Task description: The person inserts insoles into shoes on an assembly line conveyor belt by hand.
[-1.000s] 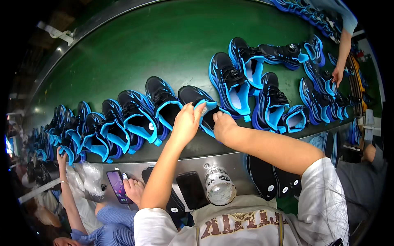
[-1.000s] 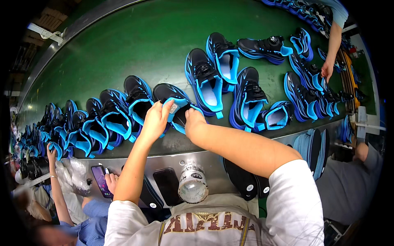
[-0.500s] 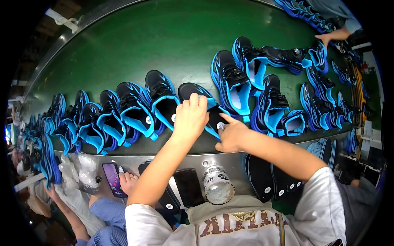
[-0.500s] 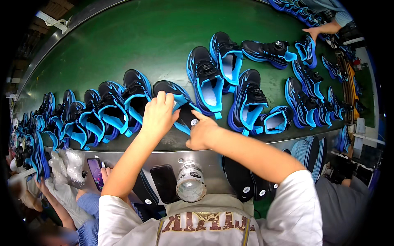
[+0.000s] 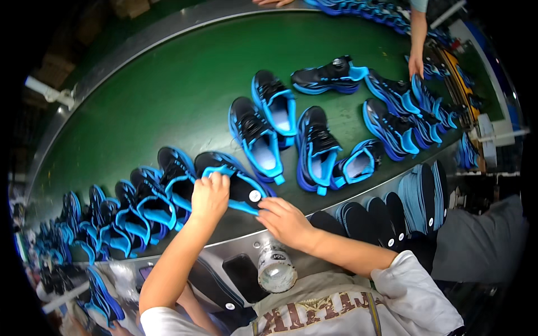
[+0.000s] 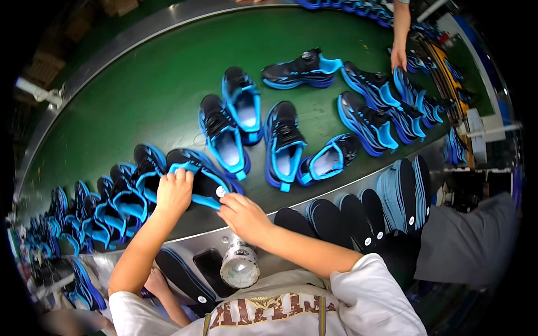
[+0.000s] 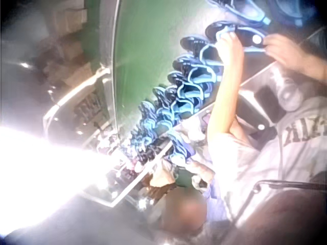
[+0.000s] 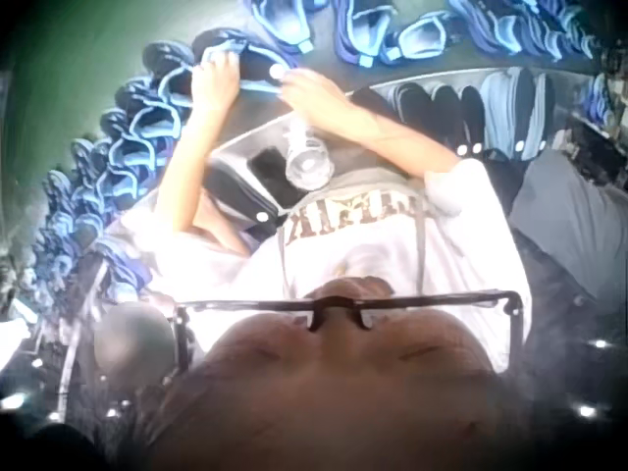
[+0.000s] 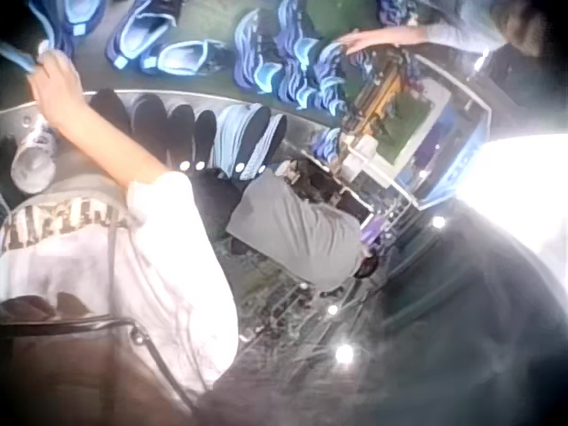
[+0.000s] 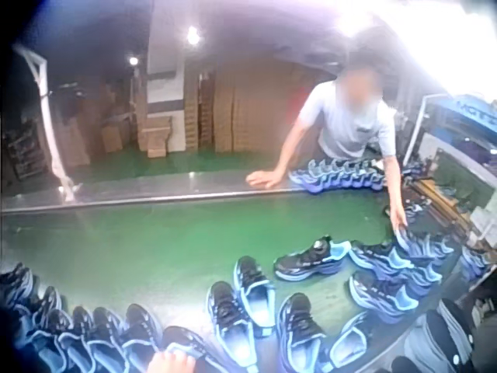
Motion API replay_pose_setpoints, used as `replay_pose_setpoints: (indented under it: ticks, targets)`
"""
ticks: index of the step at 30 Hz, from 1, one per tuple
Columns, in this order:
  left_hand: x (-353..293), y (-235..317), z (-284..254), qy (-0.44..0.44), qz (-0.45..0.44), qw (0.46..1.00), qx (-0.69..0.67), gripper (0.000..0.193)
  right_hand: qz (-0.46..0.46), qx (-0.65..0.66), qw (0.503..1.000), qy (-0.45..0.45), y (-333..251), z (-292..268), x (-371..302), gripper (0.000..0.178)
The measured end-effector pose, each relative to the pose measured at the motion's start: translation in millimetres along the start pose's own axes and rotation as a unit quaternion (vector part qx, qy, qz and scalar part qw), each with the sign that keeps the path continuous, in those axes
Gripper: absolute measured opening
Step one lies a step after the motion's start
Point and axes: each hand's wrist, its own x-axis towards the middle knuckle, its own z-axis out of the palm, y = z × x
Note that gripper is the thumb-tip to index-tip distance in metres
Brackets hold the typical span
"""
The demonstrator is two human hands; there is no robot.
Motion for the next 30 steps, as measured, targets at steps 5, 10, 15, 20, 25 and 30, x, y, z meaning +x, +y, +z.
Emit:
replay_pose_setpoints:
  ticks: [5,10,15,20,25,30]
  targets:
    - [12.1,-14.9,-18.5,-0.103,-0.005,0.984,-0.145,0.008,0.231,-0.094,0.968,0.016,3.1,-113.2,-38.1,0.054]
    - [0.1,4.2,-84.0,0.024,-0.268,0.749,-0.605,0.011,0.364,0.004,0.927,-0.091,42.9,-129.4,-36.8,0.085]
    - [-62.3,112.8,-128.7,0.094,-0.120,0.728,-0.668,0.015,0.430,-0.022,0.902,-0.027,68.5,-80.9,-27.0,0.053]
    - [-82.2,177.1,-116.6,0.109,-0.092,0.893,-0.427,0.019,0.235,-0.087,0.965,-0.075,91.2,-95.8,-56.2,0.029]
    - [-90.0,180.8,-111.5,0.067,-0.070,0.915,-0.392,0.035,0.150,-0.134,0.974,-0.109,143.4,-168.4,-71.7,0.036]
    - [-92.7,184.4,-117.1,0.027,-0.074,0.925,-0.373,0.040,0.126,-0.424,0.874,-0.202,114.1,-215.2,-65.9,0.057]
